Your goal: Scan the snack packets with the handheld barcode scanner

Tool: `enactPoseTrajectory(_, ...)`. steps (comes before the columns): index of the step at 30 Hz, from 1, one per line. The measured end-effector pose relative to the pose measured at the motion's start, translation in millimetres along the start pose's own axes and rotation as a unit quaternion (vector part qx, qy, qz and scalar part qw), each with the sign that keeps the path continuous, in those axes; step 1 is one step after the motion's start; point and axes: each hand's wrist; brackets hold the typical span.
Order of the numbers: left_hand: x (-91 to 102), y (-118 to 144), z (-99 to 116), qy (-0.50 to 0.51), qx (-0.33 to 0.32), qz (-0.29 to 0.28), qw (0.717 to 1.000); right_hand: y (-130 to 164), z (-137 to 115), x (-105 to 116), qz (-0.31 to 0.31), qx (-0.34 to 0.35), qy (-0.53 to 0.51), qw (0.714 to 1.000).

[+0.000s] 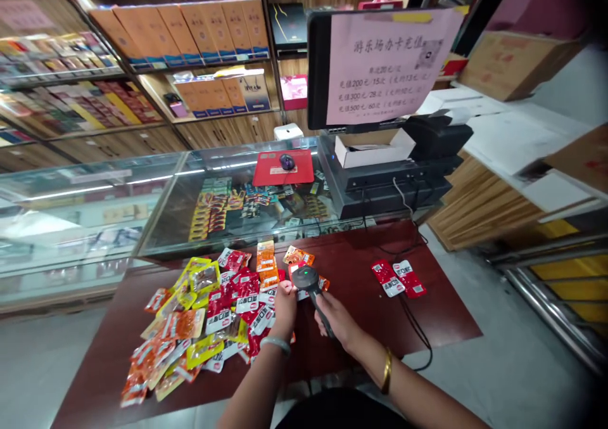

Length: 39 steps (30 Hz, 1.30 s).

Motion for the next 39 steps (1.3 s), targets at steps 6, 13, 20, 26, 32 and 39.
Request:
enactPoseTrajectory(6,17.3,2,-1,0.067,0.001,-0.010,0.998,-1,3,-13,-0.004,-0.005,0.009,1.000)
enactPoseTrajectory(13,39.3,-5,8,0.064,0.006,0.020,0.998,-4,4,-19,-0.015,0.001,0.004,1.000)
enactPoseTrajectory(20,90.2,-24,22,-0.180,0.016,0.199,0.963,-7,3,-25,-0.035,-0.004,-0.006,0.999)
enactPoseTrajectory(26,48.3,-10,42,-0.345,-0.126,0.096,0.925,-3,7,-13,-0.024,-0.005,-0.014,1.000)
enactPoseTrajectory(32,-32.2,8,59,-0.465,-0.180,-0.145,0.855,15,1,32,0.037,-0.002,-0.021,0.999)
enactPoseTrajectory(39,-78.2,32,57,-0.552,-0.152,-0.104,0.813,26,3,71,0.107,0.005,-0.054,0.993)
Point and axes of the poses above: each hand's wrist, its own y-axis away from the middle knuckle, its own x-axis out of the back of the hand, z = x × y, and after that the axes turned 1 degree about -z, right-handed
